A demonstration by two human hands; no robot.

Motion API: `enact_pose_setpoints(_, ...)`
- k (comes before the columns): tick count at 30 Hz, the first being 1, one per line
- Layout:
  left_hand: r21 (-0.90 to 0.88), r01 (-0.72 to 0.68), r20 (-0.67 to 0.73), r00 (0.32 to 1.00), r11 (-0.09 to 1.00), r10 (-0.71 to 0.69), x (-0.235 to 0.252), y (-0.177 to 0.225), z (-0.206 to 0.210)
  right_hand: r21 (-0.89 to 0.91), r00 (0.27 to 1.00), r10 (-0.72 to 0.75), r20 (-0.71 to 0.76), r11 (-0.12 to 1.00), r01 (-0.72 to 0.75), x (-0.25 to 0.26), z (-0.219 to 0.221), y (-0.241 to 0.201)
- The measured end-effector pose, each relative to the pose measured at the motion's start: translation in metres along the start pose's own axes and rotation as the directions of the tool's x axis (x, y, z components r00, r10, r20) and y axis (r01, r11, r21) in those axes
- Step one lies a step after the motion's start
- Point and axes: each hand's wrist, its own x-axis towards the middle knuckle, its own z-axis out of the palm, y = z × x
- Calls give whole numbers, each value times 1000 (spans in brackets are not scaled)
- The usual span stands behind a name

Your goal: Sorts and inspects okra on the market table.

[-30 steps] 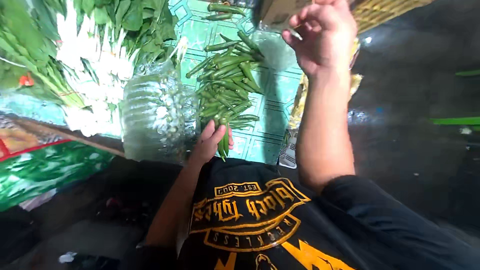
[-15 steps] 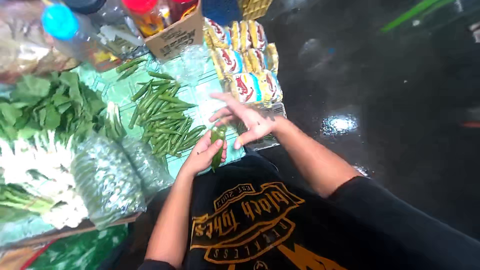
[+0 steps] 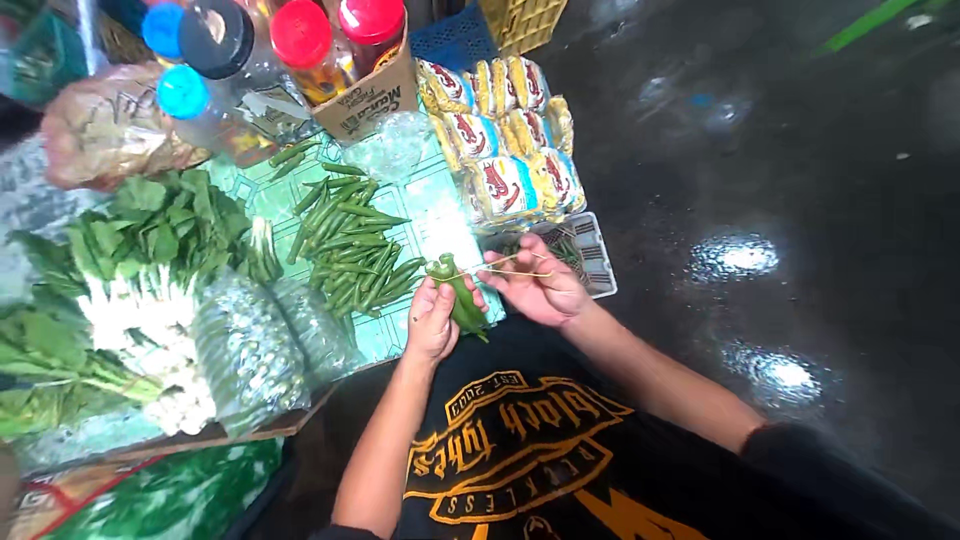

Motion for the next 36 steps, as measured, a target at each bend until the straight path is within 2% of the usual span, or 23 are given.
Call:
enact_pose_setpoints(2, 57, -95, -55, 994, 994, 98, 1, -5, 9, 27, 995, 15, -94, 1000, -12, 4, 5, 18)
enact_pose_setpoints(4, 291, -155, -98, 977, 944, 190, 4, -3, 10, -70, 998, 40, -47, 997, -43, 15, 7, 18)
enact_pose_setpoints(6, 582, -141, -87, 968, 801, 234, 6, 6, 12, -211, 997, 60, 49, 976, -48, 30, 12, 6)
enact_pose_setpoints(8, 778, -115, -51, 968, 618, 245, 5, 16, 17, -458, 989, 73, 128, 889, -6, 42, 20, -8)
enact_pose_setpoints(11, 933, -57, -17, 980, 355, 200, 2, 27, 19, -757, 974, 65, 219, 641, 127, 50, 26, -23)
enact_pose_setpoints(12, 958, -44, -8, 983, 283, 183, 3, 31, 21, -778, 969, 40, 245, 604, 172, 50, 24, -27)
enact_pose_setpoints(14, 980, -12, -20, 987, 197, 158, 2, 34, 27, -761, 968, -2, 252, 618, 200, 44, 18, -33)
enact_pose_setpoints(16, 983, 29, -48, 993, 182, 103, 1, 35, 31, -808, 968, 44, 248, 560, 182, 37, 19, -38)
enact_pose_setpoints(18, 983, 69, -71, 997, 172, 6, 0, 34, 33, -892, 958, 175, 227, 431, 133, 29, 22, -37)
enact_pose_setpoints(19, 984, 85, -75, 995, 155, -69, -1, 32, 32, -910, 955, 223, 198, 403, 95, 25, 21, -36)
enact_pose_setpoints(20, 985, 107, -85, 983, 132, -164, -1, 31, 29, -903, 956, 237, 173, 427, 58, 21, 14, -38)
enact_pose_setpoints(22, 986, 150, -115, 933, 79, -342, -2, 27, 22, -830, 979, 198, 44, 552, -74, 4, -14, -49)
enact_pose_setpoints(24, 980, 188, -144, 898, 68, -416, -8, 22, 9, -718, 954, 208, -216, 628, -299, -30, -60, -64)
enact_pose_setpoints(25, 972, 217, -163, 897, 88, -411, -12, 20, 1, -637, 897, 244, -369, 636, -435, -51, -87, -70)
enact_pose_setpoints(27, 954, 269, -204, 906, 134, -370, -21, 20, -13, -441, 714, 308, -628, 616, -653, -100, -143, -74)
enact_pose_setpoints(28, 944, 295, -228, 905, 145, -358, -26, 21, -19, -327, 588, 311, -746, 598, -732, -126, -170, -69)
enact_pose_setpoints(30, 933, 327, -262, 904, 152, -338, -32, 23, -27, -116, 237, 195, -952, 486, -866, -156, -210, -53)
enact_pose_setpoints(31, 929, 336, -273, 904, 154, -328, -32, 24, -30, -24, 70, 99, -993, 403, -915, -157, -224, -46)
enact_pose_setpoints(32, 924, 350, -285, 900, 156, -331, -32, 23, -31, 47, -43, 21, -999, 347, -937, -155, -232, -41)
enact_pose_setpoints(33, 919, 361, -293, 894, 159, -340, -34, 23, -31, 97, -108, -11, -994, 369, -925, -149, -228, -38)
enact_pose_setpoints(34, 918, 364, -292, 889, 157, -353, -34, 22, -32, 99, -130, -39, -991, 442, -891, -142, -224, -34)
enact_pose_setpoints(35, 921, 356, -282, 889, 157, -362, -33, 23, -33, 61, -114, -78, -990, 492, -868, -134, -222, -28)
enact_pose_setpoints(36, 925, 343, -267, 892, 160, -366, -32, 23, -33, -3, -57, -105, -993, 505, -863, -124, -219, -23)
